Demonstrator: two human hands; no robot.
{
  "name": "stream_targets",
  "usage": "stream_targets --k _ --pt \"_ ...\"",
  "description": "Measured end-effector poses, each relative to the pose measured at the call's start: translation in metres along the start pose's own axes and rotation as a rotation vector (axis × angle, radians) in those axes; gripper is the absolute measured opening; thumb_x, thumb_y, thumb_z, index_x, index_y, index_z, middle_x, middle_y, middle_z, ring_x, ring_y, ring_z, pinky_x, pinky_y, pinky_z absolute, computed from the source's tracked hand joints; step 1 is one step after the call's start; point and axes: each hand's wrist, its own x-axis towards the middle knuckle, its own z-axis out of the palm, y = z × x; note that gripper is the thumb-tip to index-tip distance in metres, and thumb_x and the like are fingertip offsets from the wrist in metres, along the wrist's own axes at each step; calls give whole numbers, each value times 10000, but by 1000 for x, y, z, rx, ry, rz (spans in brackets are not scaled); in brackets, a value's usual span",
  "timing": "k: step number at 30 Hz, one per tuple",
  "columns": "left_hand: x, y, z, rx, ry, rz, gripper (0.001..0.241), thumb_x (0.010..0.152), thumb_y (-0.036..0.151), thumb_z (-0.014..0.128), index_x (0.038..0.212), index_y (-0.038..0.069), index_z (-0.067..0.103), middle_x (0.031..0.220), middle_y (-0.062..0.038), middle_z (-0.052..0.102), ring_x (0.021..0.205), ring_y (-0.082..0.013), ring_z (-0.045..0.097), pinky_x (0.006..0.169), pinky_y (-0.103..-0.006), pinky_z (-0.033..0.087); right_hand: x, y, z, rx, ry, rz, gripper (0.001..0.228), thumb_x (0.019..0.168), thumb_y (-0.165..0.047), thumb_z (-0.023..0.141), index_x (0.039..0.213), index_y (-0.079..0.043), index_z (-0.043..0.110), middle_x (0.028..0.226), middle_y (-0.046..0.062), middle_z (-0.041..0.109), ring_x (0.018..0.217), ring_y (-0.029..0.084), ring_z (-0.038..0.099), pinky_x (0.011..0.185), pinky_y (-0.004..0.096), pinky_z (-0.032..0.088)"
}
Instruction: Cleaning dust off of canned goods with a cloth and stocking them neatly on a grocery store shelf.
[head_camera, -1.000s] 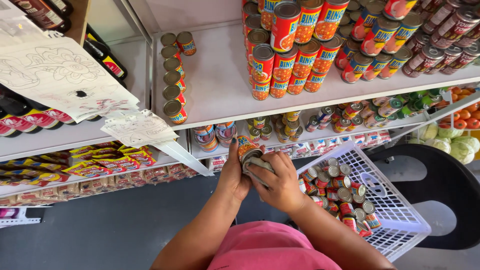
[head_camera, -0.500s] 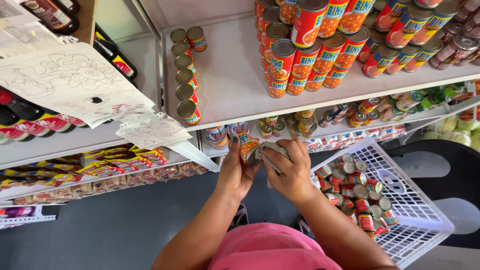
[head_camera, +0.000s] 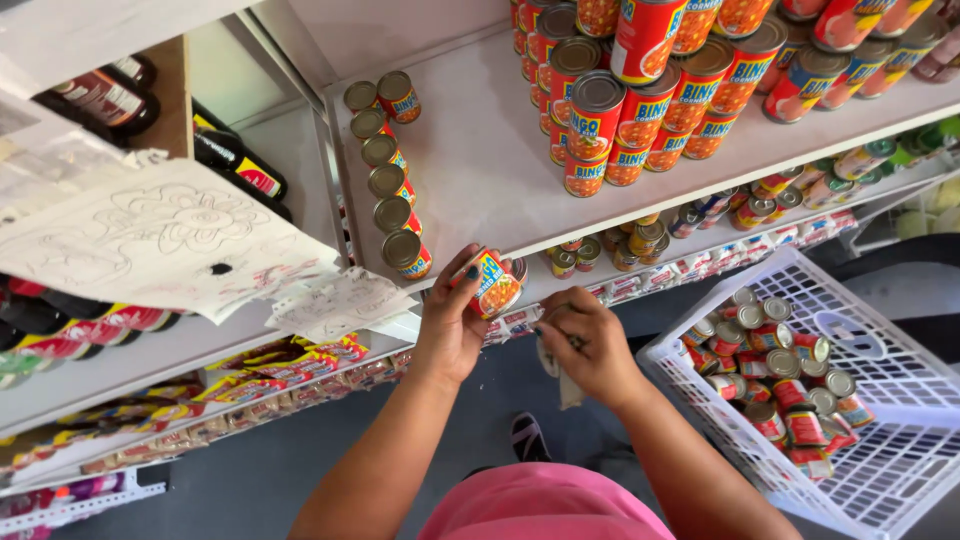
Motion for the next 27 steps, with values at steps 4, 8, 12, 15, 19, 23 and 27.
stream_targets --k 4,8,12,15,19,23,27 --pt "23 8 -22 154 -126 20 569 828 135 811 1356 51 617 1198 -190 684 1129 -333 670 942 -481 602 -3 10 4 -60 115 186 128 770 -101 868 837 -75 762 910 96 691 805 279 718 738 392 566" --pt "38 13 -28 242 -254 118 734 791 42 817 1462 28 521 1154 -146 688 1080 -228 671 938 -429 600 27 -5 0 -20 -103 481 847 825 -109 776 1575 -102 382 782 137 746 728 316 708 747 439 535" --pt "63 10 -21 348 -274 299 806 774 -26 832 1488 -17 459 1222 -142 658 1132 -195 629 995 -380 563 83 -9 0 -218 -253 520 999 780 -163 807 1622 -143 270 1113 144 744 952 416 669 863 546 511" --pt "82 7 -11 350 -294 313 702 819 -120 725 1472 13 505 1252 -152 659 1171 -214 620 987 -392 566 113 35 3 -286 -341 479 941 737 -296 841 1574 -216 419 1209 125 701 1011 428 660 901 564 525" --pt "137 -29 -33 408 -302 471 798 766 -30 832 1492 21 503 1365 -143 643 1297 -206 548 1128 -395 415 140 79 16 -401 -377 371 889 669 -229 864 1491 -189 529 1234 176 691 1096 486 650 933 607 528" --pt "154 -46 -37 418 -189 528 855 812 -64 727 1571 14 342 1556 -249 395 1492 -376 238 1231 -508 141 149 125 40 -467 -366 431 789 697 -199 823 1437 -226 551 1165 132 732 1105 419 684 945 577 539" --pt "198 -72 -55 361 65 596 658 983 90 478 1604 14 274 1628 -299 251 1529 -438 164 1256 -538 124 176 155 64 -444 -312 444 753 762 -197 816 1446 -110 513 1230 223 685 1174 427 660 997 555 538"
